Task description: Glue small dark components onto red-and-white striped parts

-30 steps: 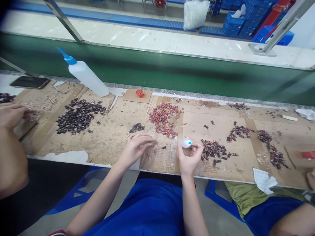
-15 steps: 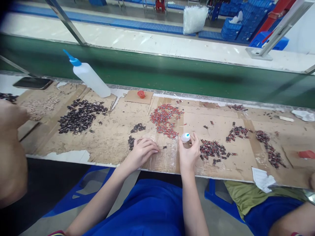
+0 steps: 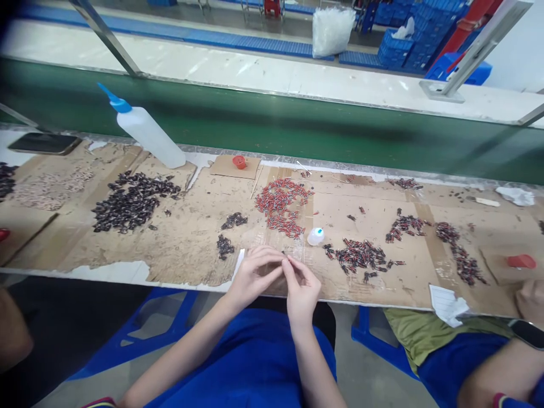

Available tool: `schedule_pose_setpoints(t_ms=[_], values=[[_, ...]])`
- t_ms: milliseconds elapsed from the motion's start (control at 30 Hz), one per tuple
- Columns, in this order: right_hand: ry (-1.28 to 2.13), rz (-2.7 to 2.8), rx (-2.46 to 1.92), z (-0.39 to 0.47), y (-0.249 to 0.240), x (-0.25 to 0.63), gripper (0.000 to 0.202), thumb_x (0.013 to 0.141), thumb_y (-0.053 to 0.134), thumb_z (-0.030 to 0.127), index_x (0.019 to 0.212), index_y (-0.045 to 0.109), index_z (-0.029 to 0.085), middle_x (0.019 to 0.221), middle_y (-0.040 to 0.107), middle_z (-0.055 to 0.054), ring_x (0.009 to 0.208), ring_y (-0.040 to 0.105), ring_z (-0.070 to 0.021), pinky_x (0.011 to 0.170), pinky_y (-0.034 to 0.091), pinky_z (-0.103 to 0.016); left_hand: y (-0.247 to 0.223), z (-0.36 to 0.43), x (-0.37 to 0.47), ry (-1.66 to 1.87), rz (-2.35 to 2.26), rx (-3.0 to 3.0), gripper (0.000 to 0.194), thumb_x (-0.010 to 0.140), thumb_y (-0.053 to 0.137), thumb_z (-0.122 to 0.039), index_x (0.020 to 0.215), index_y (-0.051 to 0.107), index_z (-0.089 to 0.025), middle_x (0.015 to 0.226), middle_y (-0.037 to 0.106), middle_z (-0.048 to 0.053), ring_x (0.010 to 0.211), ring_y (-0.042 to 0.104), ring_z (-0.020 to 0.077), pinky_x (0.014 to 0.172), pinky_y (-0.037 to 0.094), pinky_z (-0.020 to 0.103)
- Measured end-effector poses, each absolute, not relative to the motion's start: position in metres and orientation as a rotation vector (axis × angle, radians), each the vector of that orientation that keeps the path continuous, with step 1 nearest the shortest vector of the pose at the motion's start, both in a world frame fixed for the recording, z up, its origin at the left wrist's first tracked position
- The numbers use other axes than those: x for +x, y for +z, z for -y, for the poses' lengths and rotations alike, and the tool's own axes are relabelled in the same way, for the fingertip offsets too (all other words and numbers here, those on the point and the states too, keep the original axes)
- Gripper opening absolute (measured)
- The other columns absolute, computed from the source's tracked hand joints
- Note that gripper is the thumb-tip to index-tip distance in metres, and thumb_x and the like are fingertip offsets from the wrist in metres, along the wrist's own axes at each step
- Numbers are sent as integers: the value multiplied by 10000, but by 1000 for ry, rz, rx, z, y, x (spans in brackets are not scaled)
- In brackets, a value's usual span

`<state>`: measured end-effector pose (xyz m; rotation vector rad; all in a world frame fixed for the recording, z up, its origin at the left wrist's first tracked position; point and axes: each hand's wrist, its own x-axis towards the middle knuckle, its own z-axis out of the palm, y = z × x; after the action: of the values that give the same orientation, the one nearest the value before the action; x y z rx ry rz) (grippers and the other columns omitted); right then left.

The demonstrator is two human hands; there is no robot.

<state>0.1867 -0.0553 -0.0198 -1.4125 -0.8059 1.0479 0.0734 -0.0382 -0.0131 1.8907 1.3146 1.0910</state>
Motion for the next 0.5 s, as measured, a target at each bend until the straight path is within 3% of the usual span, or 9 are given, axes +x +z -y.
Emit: schedule_pose_setpoints(t_ms=[167, 333, 500], values=[[1043, 854, -1467, 51, -27, 202, 383, 780, 660, 470, 964, 744, 146, 910, 750, -107, 731, 698, -216, 719, 590, -392, -25, 30, 65, 875, -1661, 1971, 164, 834, 676, -206, 994, 697, -237, 1051, 724, 48, 1035, 590, 247, 904, 338, 441], [980, 1130, -1505, 47, -32, 212, 400, 851, 560, 473, 1059, 722, 173, 1063, 706, -137, 882, 691, -242, 745, 586, -379, -37, 26, 67, 826, -1735, 2035, 143, 867, 612, -142, 888, 715, -240, 1032, 721, 42, 1014, 572, 235, 875, 346, 420], [1027, 1049, -1541, 45, -33, 209, 348, 778, 657, 438, 971, 711, 153, 909, 744, -122, 833, 712, -246, 788, 581, -394, -35, 23, 66, 849, -1610, 1989, 163, 882, 574, -119, 855, 696, -223, 928, 741, 23, 939, 614, 199, 829, 400, 357]])
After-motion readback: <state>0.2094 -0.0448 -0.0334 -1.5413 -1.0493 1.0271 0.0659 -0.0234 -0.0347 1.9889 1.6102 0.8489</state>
